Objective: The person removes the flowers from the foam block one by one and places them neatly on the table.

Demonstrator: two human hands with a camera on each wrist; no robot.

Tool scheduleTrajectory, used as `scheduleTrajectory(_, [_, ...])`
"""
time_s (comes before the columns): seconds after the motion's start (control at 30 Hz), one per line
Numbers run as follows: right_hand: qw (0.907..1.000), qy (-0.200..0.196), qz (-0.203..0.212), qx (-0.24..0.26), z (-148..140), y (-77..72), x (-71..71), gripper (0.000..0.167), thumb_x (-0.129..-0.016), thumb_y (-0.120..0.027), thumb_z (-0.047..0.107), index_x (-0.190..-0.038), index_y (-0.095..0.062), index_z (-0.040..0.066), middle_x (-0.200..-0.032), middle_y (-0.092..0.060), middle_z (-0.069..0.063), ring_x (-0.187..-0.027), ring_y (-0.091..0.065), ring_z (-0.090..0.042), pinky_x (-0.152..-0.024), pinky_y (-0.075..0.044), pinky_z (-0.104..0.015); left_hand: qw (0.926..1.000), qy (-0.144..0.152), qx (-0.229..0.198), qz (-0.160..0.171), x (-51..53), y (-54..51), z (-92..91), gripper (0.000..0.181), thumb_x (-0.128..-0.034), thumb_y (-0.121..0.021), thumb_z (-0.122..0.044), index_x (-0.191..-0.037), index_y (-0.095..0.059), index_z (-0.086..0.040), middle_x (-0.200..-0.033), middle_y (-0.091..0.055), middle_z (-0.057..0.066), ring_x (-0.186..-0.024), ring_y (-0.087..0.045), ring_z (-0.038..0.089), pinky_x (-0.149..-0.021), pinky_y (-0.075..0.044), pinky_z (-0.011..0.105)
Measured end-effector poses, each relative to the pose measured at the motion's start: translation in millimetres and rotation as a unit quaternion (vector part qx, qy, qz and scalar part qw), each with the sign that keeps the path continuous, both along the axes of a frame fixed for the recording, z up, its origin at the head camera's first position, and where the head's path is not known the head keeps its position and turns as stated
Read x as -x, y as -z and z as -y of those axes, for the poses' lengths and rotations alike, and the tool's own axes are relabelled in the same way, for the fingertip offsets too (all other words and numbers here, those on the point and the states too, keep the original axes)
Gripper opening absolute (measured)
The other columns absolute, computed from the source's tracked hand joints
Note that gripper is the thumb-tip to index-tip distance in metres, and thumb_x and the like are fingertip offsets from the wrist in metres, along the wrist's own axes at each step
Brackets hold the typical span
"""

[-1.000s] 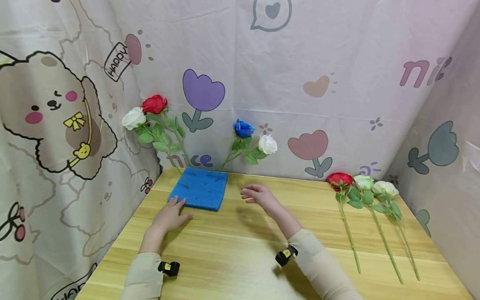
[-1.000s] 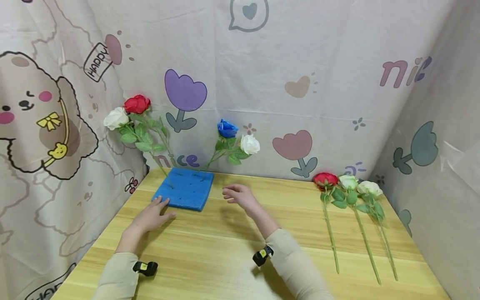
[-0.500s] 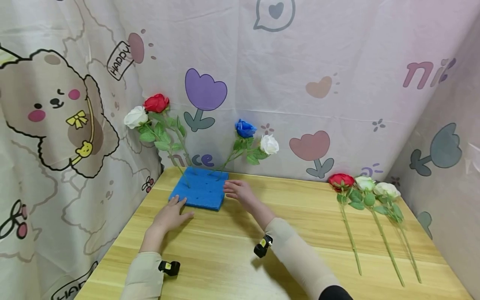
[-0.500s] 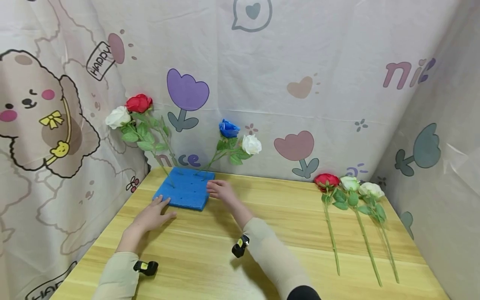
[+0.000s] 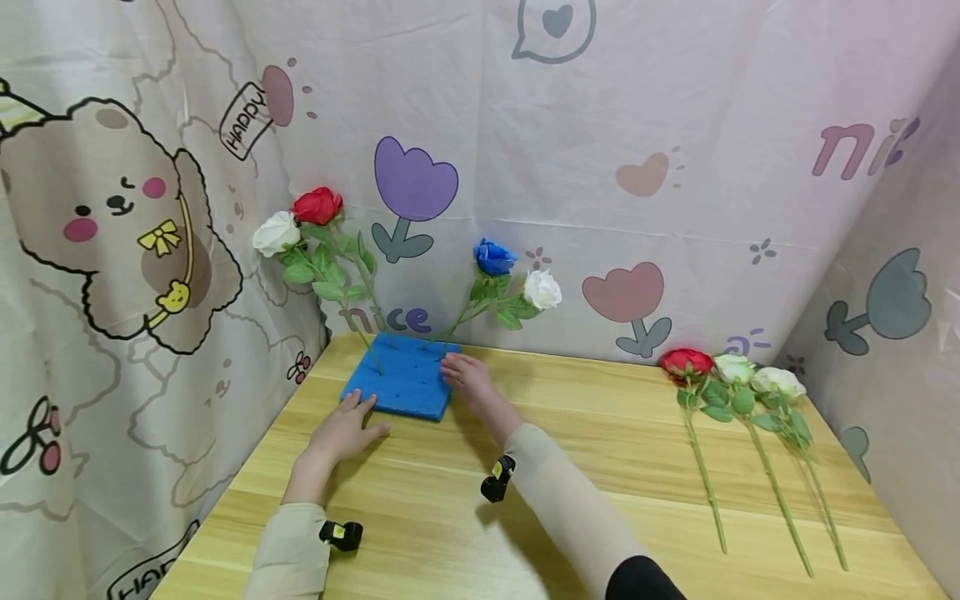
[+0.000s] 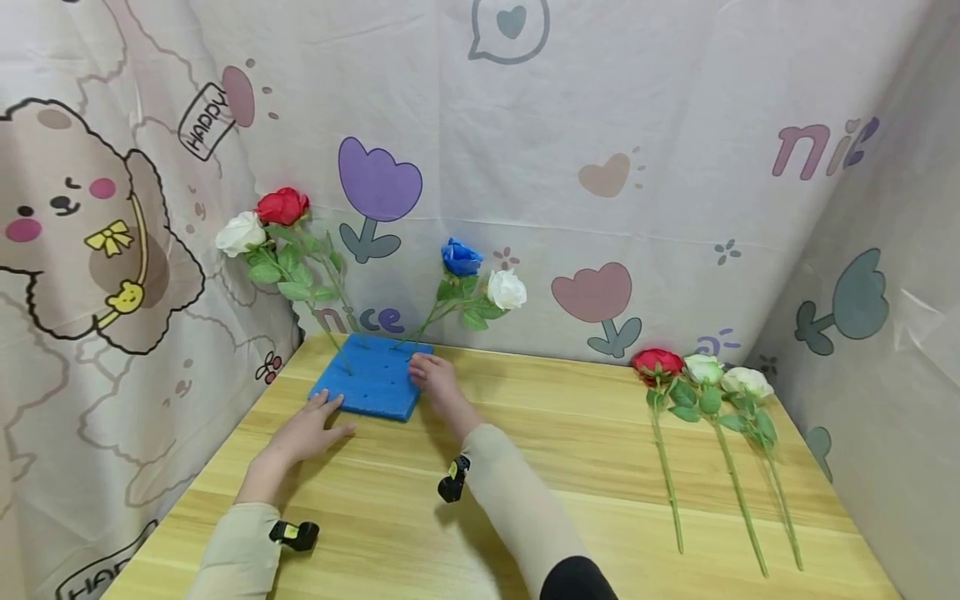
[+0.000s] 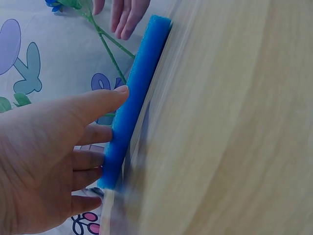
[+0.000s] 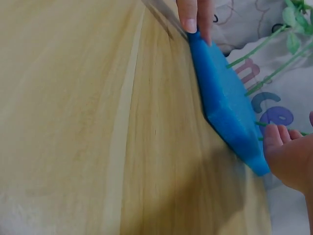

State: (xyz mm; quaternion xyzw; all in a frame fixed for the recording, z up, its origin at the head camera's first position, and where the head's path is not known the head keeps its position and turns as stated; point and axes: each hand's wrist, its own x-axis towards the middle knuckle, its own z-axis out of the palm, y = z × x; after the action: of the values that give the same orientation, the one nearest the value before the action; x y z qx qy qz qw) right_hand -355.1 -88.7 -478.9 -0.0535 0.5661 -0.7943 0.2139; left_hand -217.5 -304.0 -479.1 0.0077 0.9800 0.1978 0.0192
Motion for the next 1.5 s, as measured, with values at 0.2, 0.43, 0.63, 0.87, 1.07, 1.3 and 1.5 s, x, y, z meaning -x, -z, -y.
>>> scheduleTrajectory(0.2, [0.9992, -0.01, 0.008, 0.038, 6, 5.2, 4.9, 0.046, -0.104, -0.042, 0.01, -0.144, -0.036, -0.014, -0.148, -0.039, -0.032, -0.14, -0.039, -0.041, -0.118, -0.033, -0.045, 1.0, -0.003, -0.001, -0.006, -0.2, 0.0, 1.3, 0.074, -0.0963, -0.055, -0.047, -0.15, -0.035, 0.0, -0.156, -0.019, 0.034, -0.144, -0.018, 0.052, -0.114, -0.026, 0.065])
scheduleTrajectory(0.43, [0.9963, -0.034, 0.008, 0.079, 16, 8.5, 6.8, 0.047, -0.105, -0.038, 0.006, -0.149, -0.03, -0.008, -0.155, -0.031, -0.025, -0.146, -0.03, -0.035, -0.121, -0.027, -0.045, 1.0, -0.002, -0.002, -0.008, 0.0, 1.5, 0.7, 0.073, -0.0962, -0.056, -0.046, -0.149, -0.036, 0.001, -0.155, -0.02, 0.035, -0.144, -0.019, 0.052, -0.114, -0.026, 0.064])
scheduleTrajectory(0.63, [0.9952, -0.032, 0.018, 0.091, 26, -1.5, 9.9, 0.059, -0.103, -0.045, 0.01, -0.155, -0.019, -0.001, -0.161, -0.024, -0.019, -0.151, -0.02, -0.031, -0.123, -0.024, -0.043, 0.9999, -0.005, -0.003, -0.01, -0.5, 1.2, -1.1, 0.073, -0.0959, -0.057, -0.045, -0.148, -0.038, 0.002, -0.154, -0.022, 0.035, -0.143, -0.021, 0.052, -0.113, -0.027, 0.064])
scheduleTrajectory(0.87, [0.9938, -0.013, 0.058, 0.095, 34, -11.8, 14.5, 0.072, -0.101, -0.052, 0.012, -0.157, -0.007, 0.002, -0.165, -0.01, -0.016, -0.154, -0.008, -0.029, -0.124, -0.019, -0.045, 0.9999, -0.009, -0.004, -0.012, -0.7, 3.3, -0.7, 0.073, -0.0957, -0.057, -0.046, -0.148, -0.039, 0.002, -0.155, -0.023, 0.035, -0.144, -0.021, 0.051, -0.113, -0.028, 0.063])
scheduleTrajectory(1.07, [0.9945, -0.009, 0.063, 0.083, 37, -16.0, 17.5, 0.077, -0.1, -0.055, 0.013, -0.157, -0.004, 0.003, -0.166, -0.001, -0.014, -0.154, -0.004, -0.029, -0.124, -0.019, -0.046, 0.9999, -0.012, -0.002, -0.013, 0.4, 4.0, 0.9, 0.073, -0.0956, -0.057, -0.047, -0.148, -0.038, 0.001, -0.155, -0.023, 0.034, -0.144, -0.021, 0.051, -0.113, -0.028, 0.063])
scheduleTrajectory(1.3, [0.9967, -0.005, 0.042, 0.07, 39, -13.6, 21.6, 0.076, -0.098, -0.057, 0.012, -0.157, -0.009, 0.003, -0.165, -0.009, -0.014, -0.154, -0.009, -0.028, -0.123, -0.02, -0.047, 0.9998, -0.015, -0.009, -0.012, 0.6, 3.3, 1.0, 0.072, -0.0959, -0.057, -0.045, -0.149, -0.038, 0.0, -0.156, -0.021, 0.033, -0.145, -0.019, 0.05, -0.114, -0.027, 0.063])
scheduleTrajectory(1.5, [0.999, 0.0, 0.009, 0.044, 39, -9.8, 24.3, 0.077, -0.096, -0.059, 0.012, -0.156, -0.013, 0.002, -0.163, -0.015, -0.017, -0.151, -0.018, -0.031, -0.123, -0.022, -0.049, 0.9997, -0.016, -0.012, -0.014, -1.8, 4.9, 0.7, 0.072, -0.096, -0.057, -0.045, -0.149, -0.038, 0.0, -0.156, -0.021, 0.033, -0.145, -0.019, 0.05, -0.114, -0.027, 0.063])
